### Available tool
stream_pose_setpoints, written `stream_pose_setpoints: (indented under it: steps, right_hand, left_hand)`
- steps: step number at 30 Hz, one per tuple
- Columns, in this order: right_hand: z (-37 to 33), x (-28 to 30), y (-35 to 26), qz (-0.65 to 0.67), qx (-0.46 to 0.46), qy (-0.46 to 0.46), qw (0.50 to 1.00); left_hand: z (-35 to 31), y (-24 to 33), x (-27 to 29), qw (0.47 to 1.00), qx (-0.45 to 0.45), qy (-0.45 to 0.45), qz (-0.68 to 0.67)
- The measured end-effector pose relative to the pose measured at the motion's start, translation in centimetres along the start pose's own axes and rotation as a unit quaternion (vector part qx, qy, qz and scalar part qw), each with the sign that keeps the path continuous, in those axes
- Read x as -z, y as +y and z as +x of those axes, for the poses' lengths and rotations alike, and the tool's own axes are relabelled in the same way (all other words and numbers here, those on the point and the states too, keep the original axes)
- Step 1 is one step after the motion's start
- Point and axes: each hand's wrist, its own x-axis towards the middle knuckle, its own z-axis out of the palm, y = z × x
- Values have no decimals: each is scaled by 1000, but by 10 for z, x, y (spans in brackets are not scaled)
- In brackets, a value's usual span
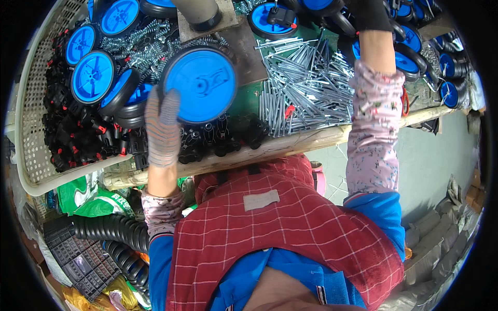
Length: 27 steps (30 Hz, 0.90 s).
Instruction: The person assembles small caster wheels by inserting metal rods into blue wheel hubs and attaching black plastic brackets. They repeatedly pick up wheels, rods, and brackets, align the parts, and press them together on a cluttered workbench.
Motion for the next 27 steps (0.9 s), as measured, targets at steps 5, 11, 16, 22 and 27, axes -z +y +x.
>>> stream_pose_setpoints:
  steps: [5, 11, 16, 22, 27]
  right_hand:
    - [-118, -52, -75, -4, 21, -344, 939]
    - [-166, -69, -102, -34, -27, -261, 964]
    - [-142, -39, -134, 461, -250, -117, 843]
    - [-147, -32, -184, 296, -57, -192, 934]
    - [-133, -13, -194, 202, 148, -209, 945]
  left_hand:
    - [-16, -9, -37, 967, 100, -92, -215]
    - [-12, -16, -45, 953, 145, -158, -215]
    - [-10, -25, -47, 946, 144, -159, -244]
    - [-6, -23, -40, 896, 188, -188, -355]
    - [-2, -13, -32, 903, 171, -220, -327]
